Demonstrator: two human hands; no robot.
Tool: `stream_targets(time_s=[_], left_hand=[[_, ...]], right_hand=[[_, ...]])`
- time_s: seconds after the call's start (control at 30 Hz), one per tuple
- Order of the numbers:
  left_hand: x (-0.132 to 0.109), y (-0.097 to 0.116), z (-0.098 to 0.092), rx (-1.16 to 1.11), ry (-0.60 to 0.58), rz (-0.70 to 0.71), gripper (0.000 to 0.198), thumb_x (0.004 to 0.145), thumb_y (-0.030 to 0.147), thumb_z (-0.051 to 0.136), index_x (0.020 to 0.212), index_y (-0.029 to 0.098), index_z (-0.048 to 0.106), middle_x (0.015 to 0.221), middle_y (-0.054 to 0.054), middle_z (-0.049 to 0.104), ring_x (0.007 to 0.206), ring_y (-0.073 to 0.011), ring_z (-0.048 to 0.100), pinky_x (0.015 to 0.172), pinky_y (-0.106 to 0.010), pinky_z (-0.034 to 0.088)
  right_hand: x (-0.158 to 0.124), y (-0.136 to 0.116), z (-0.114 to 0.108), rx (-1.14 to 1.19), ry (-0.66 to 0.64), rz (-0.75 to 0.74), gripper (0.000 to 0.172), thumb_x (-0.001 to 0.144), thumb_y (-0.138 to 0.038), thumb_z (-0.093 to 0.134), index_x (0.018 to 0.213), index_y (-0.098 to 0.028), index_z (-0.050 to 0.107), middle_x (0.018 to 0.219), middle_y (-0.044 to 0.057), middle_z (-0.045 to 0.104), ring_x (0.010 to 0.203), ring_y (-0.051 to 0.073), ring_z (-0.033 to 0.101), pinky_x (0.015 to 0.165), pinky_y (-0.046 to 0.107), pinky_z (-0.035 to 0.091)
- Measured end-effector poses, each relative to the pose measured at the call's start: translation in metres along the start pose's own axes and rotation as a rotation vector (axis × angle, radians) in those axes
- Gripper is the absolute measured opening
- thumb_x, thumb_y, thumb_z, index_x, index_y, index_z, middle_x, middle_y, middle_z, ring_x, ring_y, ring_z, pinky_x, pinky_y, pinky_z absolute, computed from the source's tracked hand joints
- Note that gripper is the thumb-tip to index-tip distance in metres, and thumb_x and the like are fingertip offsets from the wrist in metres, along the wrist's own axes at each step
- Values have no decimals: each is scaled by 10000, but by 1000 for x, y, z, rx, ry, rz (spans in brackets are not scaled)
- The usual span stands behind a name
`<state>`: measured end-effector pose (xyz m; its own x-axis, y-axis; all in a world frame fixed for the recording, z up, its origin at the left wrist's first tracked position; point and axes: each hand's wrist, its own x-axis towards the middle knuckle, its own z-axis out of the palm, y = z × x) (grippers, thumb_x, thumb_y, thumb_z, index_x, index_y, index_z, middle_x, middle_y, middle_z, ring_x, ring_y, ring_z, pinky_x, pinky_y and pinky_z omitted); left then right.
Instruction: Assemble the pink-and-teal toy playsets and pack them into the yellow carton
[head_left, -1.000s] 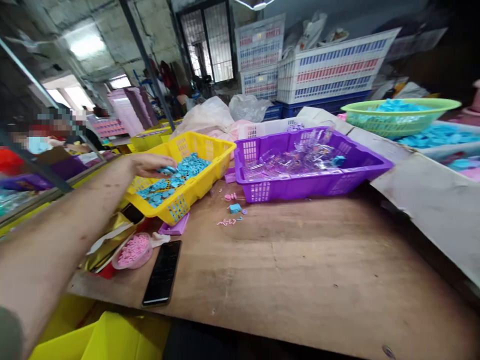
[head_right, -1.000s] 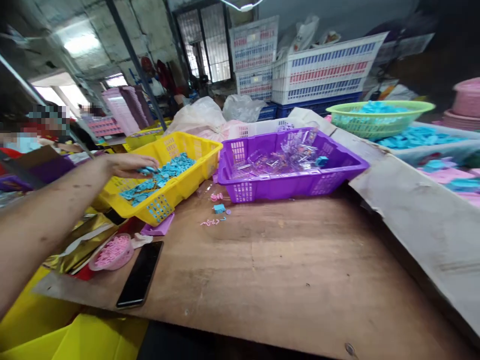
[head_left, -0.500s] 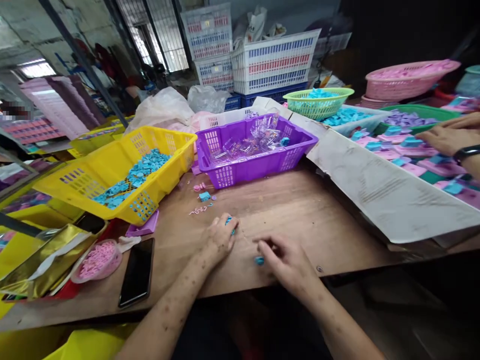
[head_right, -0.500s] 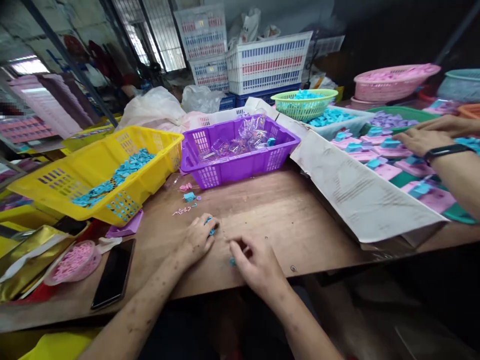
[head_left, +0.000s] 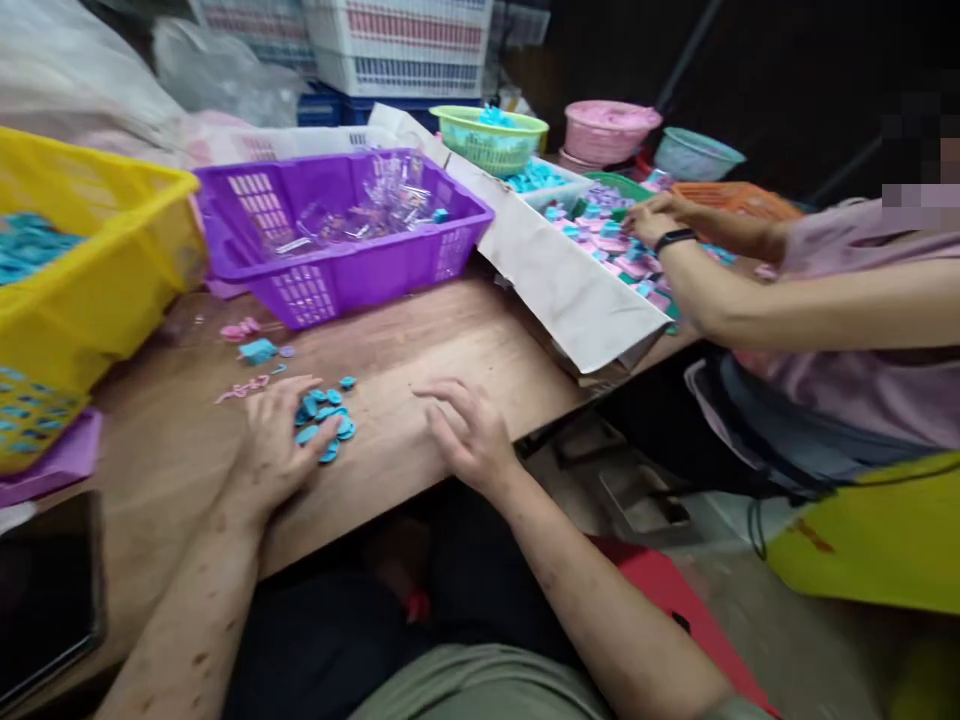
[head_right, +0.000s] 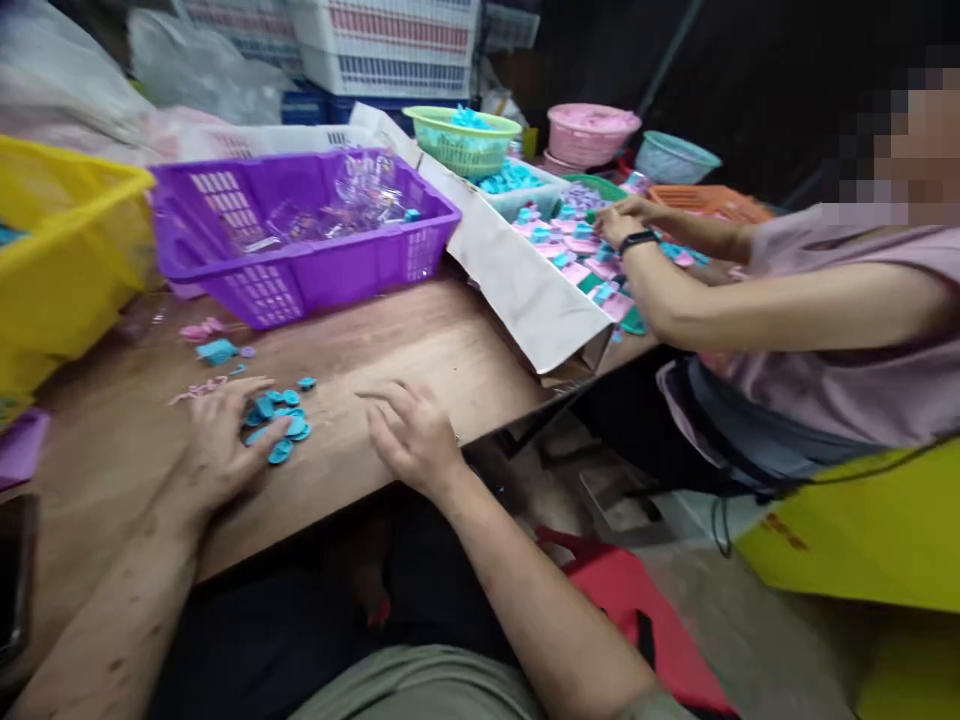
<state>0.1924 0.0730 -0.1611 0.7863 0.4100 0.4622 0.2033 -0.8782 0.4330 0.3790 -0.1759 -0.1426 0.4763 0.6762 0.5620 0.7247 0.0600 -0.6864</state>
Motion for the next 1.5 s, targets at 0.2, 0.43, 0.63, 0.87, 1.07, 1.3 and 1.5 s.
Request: stream_targets(time_s=[0.2, 0.43, 0.63, 0.87, 1.07, 1.3, 1.5], left_hand=[[-4, 11, 0, 77, -171, -123, 435, 1062, 572, 596, 1355, 289, 748, 1459, -152, 690, 1307, -443, 621, 1108, -671, 513], [-2, 12, -2, -211, -137, -81, 303, 1098, 384, 598, 1322, 227, 727, 1370, -131, 678, 1311, -299, 677, 1184, -506, 566], [-3, 11, -9, -306, -95, -155, 109, 1027, 246, 644, 1045, 228, 750, 1210, -85, 718, 1136, -243, 740, 1026, -405, 644], [-3, 6, -12, -247, -20, -261, 79, 997, 228, 685, 1012, 241, 762, 1184, -66, 818, 1220, -295, 705, 1140, -486, 584], [-7, 5, -20, -171, 53, -295, 199, 1086, 267, 573, 1133, 233, 763, 1233, -100, 766, 1194, -288, 696, 1125, -495, 560], [-18, 18, -32, -141, -240, -131, 162, 1074, 337, 733, 1211, 337, 819, 1278, -34, 822, 1196, -307, 694, 1090, -526, 529], [-28, 4, -38, -164, -176, -195, 242, 1121, 288, 583, 1283, 288, 763, 1301, -50, 832, 1207, -292, 758, 1087, -464, 594]], right_hand=[[-130, -1, -81, -119, 136, 234, 146, 1118, -304, 667, 1124, -265, 808, 1063, 67, 820, 950, 243, 803, 856, 376, 676], [-72, -7, -54, -39, 66, 158, 149, 1125, -310, 678, 1206, -283, 800, 1052, 66, 801, 873, 233, 771, 826, 386, 665], [27, 5, 58, -38, -279, 29, 430, 998, -209, 783, 1425, -252, 750, 1332, 128, 753, 1174, 297, 729, 1071, 490, 650], [45, 22, 97, -44, -323, -21, 193, 983, -120, 770, 1103, -256, 835, 1171, 99, 801, 1172, 341, 691, 1121, 572, 576], [42, 24, 87, 69, -275, 22, 208, 1067, -233, 706, 1258, -245, 786, 1109, 66, 826, 911, 229, 762, 882, 377, 661], [40, 23, 87, 128, -332, -6, 135, 1095, -296, 716, 1148, -276, 839, 1058, 49, 864, 929, 253, 803, 905, 398, 667], [41, 17, 85, 168, -389, -92, 216, 1146, -257, 641, 1287, -277, 804, 1202, 72, 844, 1088, 257, 805, 1021, 425, 665]])
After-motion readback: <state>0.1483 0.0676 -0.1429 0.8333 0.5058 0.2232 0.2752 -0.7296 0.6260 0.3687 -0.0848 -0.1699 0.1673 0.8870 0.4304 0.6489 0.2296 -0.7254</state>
